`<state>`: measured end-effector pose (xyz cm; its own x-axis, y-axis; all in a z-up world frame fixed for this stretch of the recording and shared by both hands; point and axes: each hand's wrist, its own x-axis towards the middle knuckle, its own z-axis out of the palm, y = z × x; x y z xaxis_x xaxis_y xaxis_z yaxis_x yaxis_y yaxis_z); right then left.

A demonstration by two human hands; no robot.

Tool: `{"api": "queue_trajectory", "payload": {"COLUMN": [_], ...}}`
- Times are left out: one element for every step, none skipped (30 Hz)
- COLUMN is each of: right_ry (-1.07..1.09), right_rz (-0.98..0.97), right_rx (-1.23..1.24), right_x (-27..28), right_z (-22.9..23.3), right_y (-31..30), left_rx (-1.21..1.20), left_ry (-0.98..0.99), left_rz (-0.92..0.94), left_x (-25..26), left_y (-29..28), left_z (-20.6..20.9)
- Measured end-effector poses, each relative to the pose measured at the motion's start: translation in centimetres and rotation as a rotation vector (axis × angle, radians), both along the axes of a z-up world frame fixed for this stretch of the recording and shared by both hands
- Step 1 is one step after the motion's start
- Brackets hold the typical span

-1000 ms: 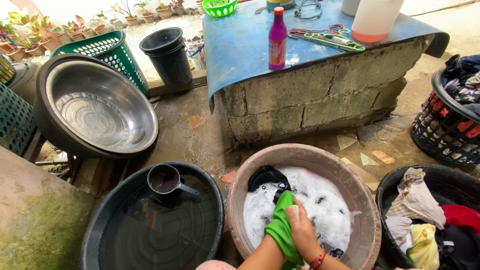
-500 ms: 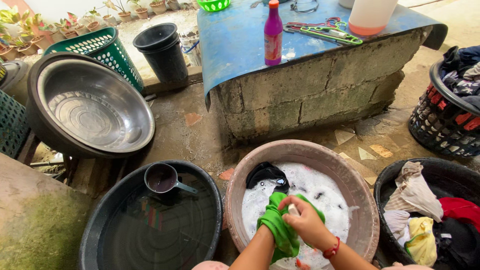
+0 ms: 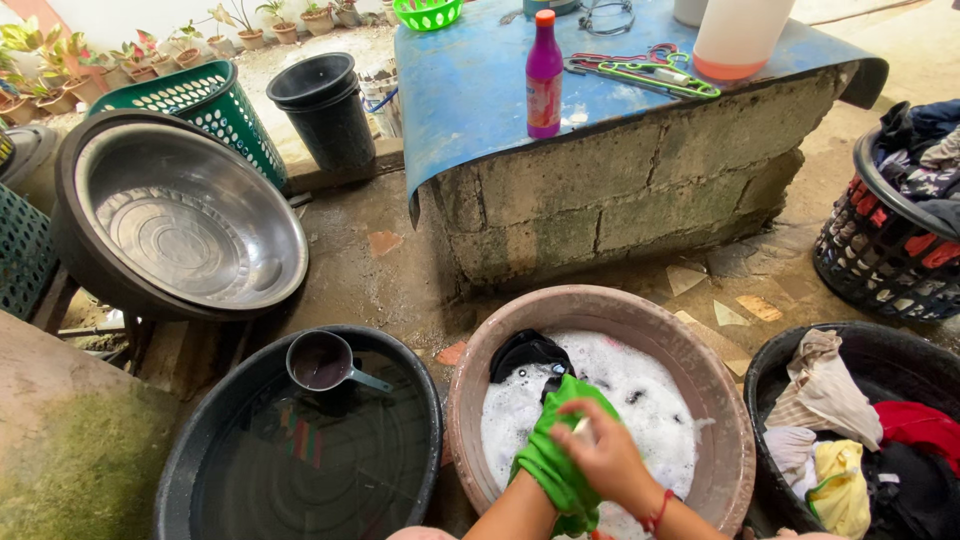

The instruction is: The person washes clothes by hand in a basin with soapy water, scrubbing several garments including a yellow item, a white shirt, a red cloth, and a black garment, then moves the washed items into a secondary black basin.

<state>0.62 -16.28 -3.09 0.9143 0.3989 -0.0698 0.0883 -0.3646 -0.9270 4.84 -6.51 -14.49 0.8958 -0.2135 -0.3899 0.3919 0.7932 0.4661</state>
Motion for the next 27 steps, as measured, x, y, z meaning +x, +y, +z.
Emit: {"api": "queue_trajectory", "payload": {"right_ry": [-0.044,-0.296,-0.549,-0.322,-0.094,0.146,0.064,-0.022,-0.106,-0.019,0.068,0.157,0.091,0.026,-0.039,0.055,0.150,0.253,0.184,0.115,0.046,0.066,0.087,0.109,0.067,0.023,-0.020], "right_rz": [-0.117,-0.273,-0.427,-0.467,-0.498,-0.520,-0.414,-0.308,-0.200,-0.202,-0.205,-0.206,-0.187,-0.171,-0.153,-0.268,-0.383,-0.496,-0.438,-0.381,-0.325,-0.281,-0.237,-0.188,-0.174,-0.157,-0.140], "right_rx": [0.017,-0.064,-0.146,-0.069,0.006,0.079,0.136,0.194,0.250,0.301,0.351,0.407,0.369,0.326,0.282,0.309,0.336,0.363,0.354,0.343,0.334,0.334,0.333,0.327,0.330,0.339,0.348], "right_x": [1.7,3.7,6.2,9.0,11.5,12.2,10.8,8.7,6.5,4.9,3.5,2.8,2.9,3.3,3.9,5.4,7.0,7.6,7.7,7.6,7.2,5.7,3.0,1.6,1.8,2.4,3.1], "right_z": [-2.2,-4.7,-7.1,-8.9,-10.1,-11.2,-12.2,-12.5,-12.1,-11.1,-10.0,-9.0,-8.3,-8.2,-8.6,-8.9,-9.3,-10.0,-10.7,-11.0,-11.0,-11.1,-11.2,-10.9,-10.1,-9.5,-9.1], "right_y": [-0.3,-0.6,-1.1,-2.1,-3.1,-3.6,-3.0,-1.8,-0.4,0.4,1.2,1.9,2.2,2.0,1.6,1.0,0.3,0.1,0.2,0.2,0.2,0.9,2.3,3.0,2.8,2.5,2.1], "left_rx": [0.001,0.006,0.001,-0.011,-0.013,-0.029,-0.051,-0.062,-0.092,-0.142,-0.198,-0.228,-0.261,-0.297,-0.174,-0.048,0.077,0.000,-0.076,-0.155,-0.234,-0.312,-0.390,-0.310,-0.234,-0.159,-0.113], "left_ry": [0.003,0.005,0.005,0.008,0.002,0.011,0.021,0.016,0.027,0.044,0.059,0.112,0.170,0.256,0.193,0.122,0.051,0.012,-0.029,-0.067,-0.107,-0.153,-0.199,-0.098,-0.021,0.056,0.042], "left_rz": [-0.025,-0.038,-0.053,-0.057,-0.060,-0.054,-0.039,-0.025,0.003,0.041,0.086,0.121,0.156,0.200,0.150,0.099,0.050,0.045,0.040,0.036,0.031,0.022,0.012,0.079,0.149,0.207,0.186], "left_x": [-0.4,-0.8,-0.9,-1.1,-1.3,-1.4,-2.0,-1.7,-1.7,-2.2,-2.5,-2.7,-2.9,-3.1,-2.9,-1.9,-1.2,-1.5,-1.9,-2.1,-2.4,-2.3,-2.3,-2.2,-2.2,-2.3,-2.5], "left_y": [-0.7,-1.0,-1.5,-2.0,-2.1,-2.2,-2.0,-1.8,-1.2,-1.1,-0.8,-0.3,-0.1,-0.2,-0.9,-1.9,-2.5,-2.2,-1.7,-1.2,-0.8,-0.4,-0.2,-0.2,-0.2,-0.2,-0.7], "left_z": [-0.2,-0.4,-0.5,-0.5,-0.4,-0.4,-0.4,0.0,0.2,0.4,0.4,0.5,0.4,0.1,-0.4,-0.6,-1.0,-1.6,-2.2,-2.6,-2.9,-3.1,-3.3,-3.4,-3.5,-3.6,-3.5]}}
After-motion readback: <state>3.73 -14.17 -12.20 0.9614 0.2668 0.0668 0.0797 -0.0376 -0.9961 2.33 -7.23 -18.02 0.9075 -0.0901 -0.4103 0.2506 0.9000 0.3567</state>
